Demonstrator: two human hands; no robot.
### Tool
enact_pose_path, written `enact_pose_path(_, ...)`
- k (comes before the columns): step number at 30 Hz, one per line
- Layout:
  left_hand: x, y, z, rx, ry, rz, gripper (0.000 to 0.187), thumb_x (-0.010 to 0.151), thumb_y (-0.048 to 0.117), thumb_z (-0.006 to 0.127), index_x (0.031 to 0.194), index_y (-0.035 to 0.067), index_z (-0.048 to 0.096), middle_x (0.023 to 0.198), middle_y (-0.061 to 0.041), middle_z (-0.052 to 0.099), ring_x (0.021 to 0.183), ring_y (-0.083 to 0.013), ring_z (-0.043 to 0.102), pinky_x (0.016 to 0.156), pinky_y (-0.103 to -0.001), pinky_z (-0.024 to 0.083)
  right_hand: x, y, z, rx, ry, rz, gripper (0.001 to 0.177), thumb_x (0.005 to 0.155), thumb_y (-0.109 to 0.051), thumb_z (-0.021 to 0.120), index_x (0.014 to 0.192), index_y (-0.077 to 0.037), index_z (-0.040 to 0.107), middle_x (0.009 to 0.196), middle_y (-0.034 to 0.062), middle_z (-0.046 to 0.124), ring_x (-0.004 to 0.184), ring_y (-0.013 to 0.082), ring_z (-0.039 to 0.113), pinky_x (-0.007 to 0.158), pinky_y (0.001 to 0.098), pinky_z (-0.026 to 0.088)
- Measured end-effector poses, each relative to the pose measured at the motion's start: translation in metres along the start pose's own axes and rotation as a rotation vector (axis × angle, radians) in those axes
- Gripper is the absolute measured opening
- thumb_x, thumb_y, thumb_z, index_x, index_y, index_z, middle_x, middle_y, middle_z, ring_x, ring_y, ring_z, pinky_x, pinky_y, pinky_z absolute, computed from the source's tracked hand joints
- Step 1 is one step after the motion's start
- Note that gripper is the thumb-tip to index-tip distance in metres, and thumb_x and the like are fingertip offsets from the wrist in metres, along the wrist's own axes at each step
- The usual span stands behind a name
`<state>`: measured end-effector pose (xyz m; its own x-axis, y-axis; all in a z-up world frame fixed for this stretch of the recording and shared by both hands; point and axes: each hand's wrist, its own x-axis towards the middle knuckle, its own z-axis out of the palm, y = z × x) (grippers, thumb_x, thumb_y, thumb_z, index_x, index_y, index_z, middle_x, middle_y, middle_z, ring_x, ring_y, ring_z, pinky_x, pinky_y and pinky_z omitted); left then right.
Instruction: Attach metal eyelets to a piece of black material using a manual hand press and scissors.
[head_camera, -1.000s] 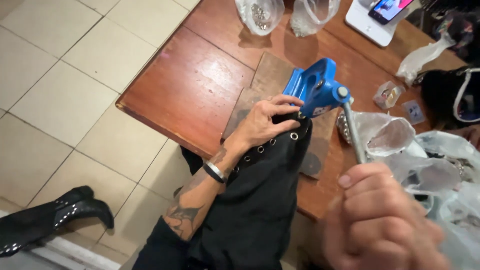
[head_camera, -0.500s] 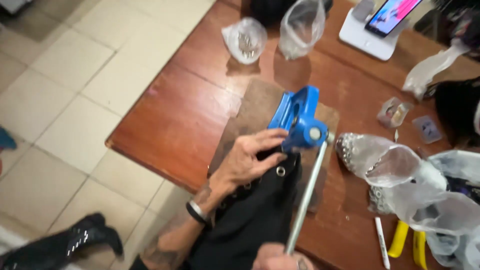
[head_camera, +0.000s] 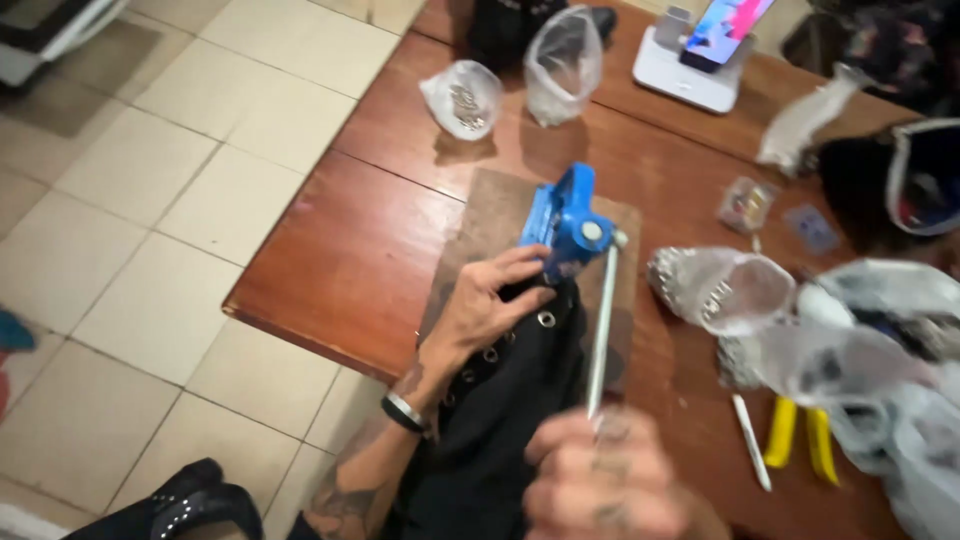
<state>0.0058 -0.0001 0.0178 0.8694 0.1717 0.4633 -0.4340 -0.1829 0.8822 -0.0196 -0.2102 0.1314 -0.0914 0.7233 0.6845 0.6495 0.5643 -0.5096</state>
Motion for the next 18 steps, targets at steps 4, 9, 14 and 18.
enact_pose_path(4, -0.014, 0.002, 0.004, 0.0, 0.011, -0.06, 0.034, 0.086, 0.01, 0.082, 0.117, 0.001, 0.073, 0.13, -0.014, 0.072, 0.113, -0.0228, 0.074, 0.097, -0.032, 0.057, 0.064, 0.016, -0.096, 0.071, 0.137, 0.057, 0.022, 0.108, -0.03, 0.055, 0.102, -0.013, 0.068, 0.085, 0.0021, 0.066, 0.072, 0.0182, 0.065, 0.072, 0.0393, 0.059)
enact_pose_path(9, -0.012, 0.004, 0.002, 0.028, 0.019, -0.025, 0.033, 0.086, 0.012, 0.082, 0.116, 0.0, 0.074, 0.131, -0.013, 0.072, 0.115, -0.0227, 0.073, 0.098, -0.033, 0.056, 0.1, 0.096, -0.19, -0.013, 0.119, 0.311, 0.022, 0.111, -0.029, 0.055, 0.112, -0.01, 0.066, 0.1, 0.0044, 0.067, 0.089, 0.0203, 0.066, 0.085, 0.0416, 0.058)
enact_pose_path(14, -0.009, 0.006, 0.0, 0.053, 0.027, -0.006, 0.034, 0.084, 0.012, 0.082, 0.115, 0.0, 0.073, 0.13, -0.013, 0.073, 0.114, -0.0222, 0.073, 0.097, -0.033, 0.056, 0.094, 0.105, -0.28, -0.123, 0.09, 0.622, 0.026, 0.115, -0.029, 0.055, 0.126, -0.006, 0.063, 0.119, 0.0072, 0.067, 0.111, 0.0229, 0.068, 0.1, 0.0444, 0.058)
enact_pose_path(18, -0.007, 0.004, 0.002, 0.005, 0.039, -0.035, 0.034, 0.083, 0.01, 0.082, 0.113, -0.001, 0.074, 0.128, -0.012, 0.074, 0.111, -0.0211, 0.073, 0.096, -0.033, 0.056, 0.127, 0.092, -0.29, -0.063, 0.056, 0.787, 0.028, 0.116, -0.028, 0.056, 0.131, -0.005, 0.063, 0.126, 0.0087, 0.068, 0.121, 0.0241, 0.068, 0.108, 0.0455, 0.058)
